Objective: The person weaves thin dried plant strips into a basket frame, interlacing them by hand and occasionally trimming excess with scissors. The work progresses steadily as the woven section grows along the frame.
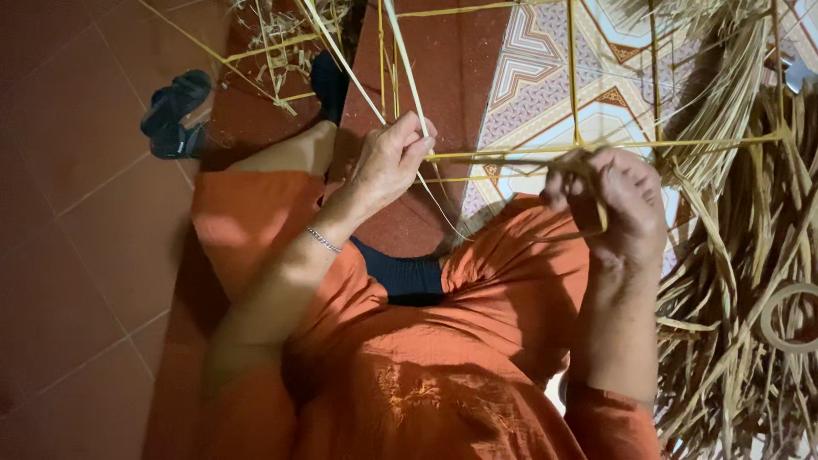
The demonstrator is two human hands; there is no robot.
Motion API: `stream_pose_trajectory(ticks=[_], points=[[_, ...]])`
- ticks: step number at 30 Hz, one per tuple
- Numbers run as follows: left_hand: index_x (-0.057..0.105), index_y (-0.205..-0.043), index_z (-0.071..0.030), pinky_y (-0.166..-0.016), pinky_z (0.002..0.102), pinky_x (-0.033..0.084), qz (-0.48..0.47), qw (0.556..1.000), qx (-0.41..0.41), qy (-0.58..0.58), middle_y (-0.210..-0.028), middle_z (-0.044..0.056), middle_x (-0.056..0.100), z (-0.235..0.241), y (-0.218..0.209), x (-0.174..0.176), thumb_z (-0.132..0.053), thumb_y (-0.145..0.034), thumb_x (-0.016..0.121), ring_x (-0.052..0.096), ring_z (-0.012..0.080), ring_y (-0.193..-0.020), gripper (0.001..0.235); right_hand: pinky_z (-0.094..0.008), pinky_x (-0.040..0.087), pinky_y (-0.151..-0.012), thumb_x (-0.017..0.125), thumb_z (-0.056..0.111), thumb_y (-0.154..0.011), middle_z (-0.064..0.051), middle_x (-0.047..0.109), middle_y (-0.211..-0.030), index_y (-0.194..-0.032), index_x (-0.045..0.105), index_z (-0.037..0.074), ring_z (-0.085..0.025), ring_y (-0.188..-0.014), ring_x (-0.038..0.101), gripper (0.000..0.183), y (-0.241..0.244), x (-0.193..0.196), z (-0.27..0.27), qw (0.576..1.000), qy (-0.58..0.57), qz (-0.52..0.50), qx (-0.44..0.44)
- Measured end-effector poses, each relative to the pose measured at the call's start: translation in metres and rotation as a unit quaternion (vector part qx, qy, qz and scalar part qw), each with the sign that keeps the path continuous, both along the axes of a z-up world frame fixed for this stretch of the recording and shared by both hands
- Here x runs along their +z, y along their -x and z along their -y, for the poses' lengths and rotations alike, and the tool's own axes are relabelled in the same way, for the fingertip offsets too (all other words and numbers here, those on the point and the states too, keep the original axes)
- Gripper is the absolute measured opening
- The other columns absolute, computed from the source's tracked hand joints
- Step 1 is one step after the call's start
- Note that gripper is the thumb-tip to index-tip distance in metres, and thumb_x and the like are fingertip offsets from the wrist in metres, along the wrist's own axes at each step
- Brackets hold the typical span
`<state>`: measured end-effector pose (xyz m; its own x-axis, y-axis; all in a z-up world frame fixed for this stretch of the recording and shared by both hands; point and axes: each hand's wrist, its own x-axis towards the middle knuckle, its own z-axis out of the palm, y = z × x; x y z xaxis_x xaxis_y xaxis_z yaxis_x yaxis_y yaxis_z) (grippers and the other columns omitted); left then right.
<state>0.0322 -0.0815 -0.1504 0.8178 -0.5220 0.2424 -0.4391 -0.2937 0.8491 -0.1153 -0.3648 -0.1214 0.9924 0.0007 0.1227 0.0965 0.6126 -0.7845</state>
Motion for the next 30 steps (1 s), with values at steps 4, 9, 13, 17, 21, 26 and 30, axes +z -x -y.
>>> stream_pose_trajectory(ticks=[4,9,13,17,21,26,30], points=[[0.061,-0.106,-0.004,-0.058,0.033,0.05,-0.014,1.0,-0.009,-0.012,-0.07,0.01,0.068,-0.001,-0.003,-0.001,-0.009,-0.101,0.065,0.068,0.0168,-0.062,0.008,-0.043,0.057,-0.092,0.07,0.024,-0.109,-0.022,0.074,-0.113,-0.105,0.072,0.002,-0.029,-0.102,0.071,0.023,-0.021,0.021,-0.013,1.0,-0.01,-0.008,-0.021],[0.058,-0.109,-0.004,-0.053,0.033,0.054,-0.103,0.992,-0.041,-0.057,-0.08,0.006,0.074,-0.006,-0.003,0.005,-0.005,-0.093,0.062,0.072,0.018,-0.063,0.016,-0.051,0.058,-0.103,0.069,0.027,-0.109,-0.02,0.072,-0.124,-0.107,0.071,0.004,-0.033,-0.125,0.068,0.023,-0.065,0.037,-0.031,0.995,-0.043,-0.039,-0.076],[0.06,-0.102,-0.002,-0.065,0.032,0.059,-0.011,0.999,-0.048,0.011,-0.083,0.009,0.073,0.0,-0.001,0.004,-0.001,-0.09,0.069,0.076,0.0159,-0.079,0.015,-0.052,0.059,-0.103,0.067,0.029,-0.103,-0.021,0.074,-0.117,-0.099,0.067,0.007,-0.035,-0.116,0.072,0.022,-0.108,0.029,-0.037,0.99,-0.045,-0.089,-0.103],[0.067,-0.102,-0.001,-0.066,0.032,0.057,-0.031,0.998,-0.05,-0.03,-0.08,0.011,0.073,0.002,-0.001,-0.001,0.001,-0.093,0.067,0.074,0.0174,-0.074,0.009,-0.05,0.058,-0.102,0.063,0.029,-0.103,-0.02,0.074,-0.118,-0.098,0.063,0.009,-0.032,-0.113,0.07,0.021,-0.149,0.006,-0.047,0.992,-0.022,-0.091,-0.08],[0.073,-0.102,-0.001,-0.066,0.032,0.057,0.003,0.998,-0.065,0.002,-0.097,0.014,0.077,0.0,-0.003,-0.01,0.003,-0.089,0.067,0.074,0.0194,-0.077,0.015,-0.048,0.056,-0.099,0.058,0.035,-0.11,-0.02,0.074,-0.122,-0.102,0.064,0.004,-0.029,-0.1,0.062,0.033,-0.184,-0.014,-0.064,0.994,0.031,-0.099,-0.025],[0.075,-0.097,-0.001,-0.067,0.032,0.06,0.036,0.998,-0.046,0.002,-0.093,0.016,0.077,0.004,-0.007,-0.024,0.003,-0.085,0.067,0.078,0.0216,-0.08,0.016,-0.038,0.055,-0.101,0.043,0.049,-0.107,-0.008,0.073,-0.12,-0.121,0.07,0.006,-0.019,-0.11,0.069,0.053,-0.186,-0.009,-0.057,0.964,0.257,-0.061,-0.027],[0.075,-0.095,0.002,-0.064,0.036,0.058,0.016,0.997,-0.022,-0.073,-0.084,0.02,0.073,0.002,-0.006,-0.028,0.001,-0.083,0.072,0.077,0.0272,-0.077,0.012,-0.029,0.058,-0.083,0.052,0.042,-0.107,-0.003,0.073,-0.107,-0.118,0.068,0.003,-0.012,-0.097,0.068,0.043,-0.153,-0.005,-0.042,0.926,0.353,0.022,-0.133]])
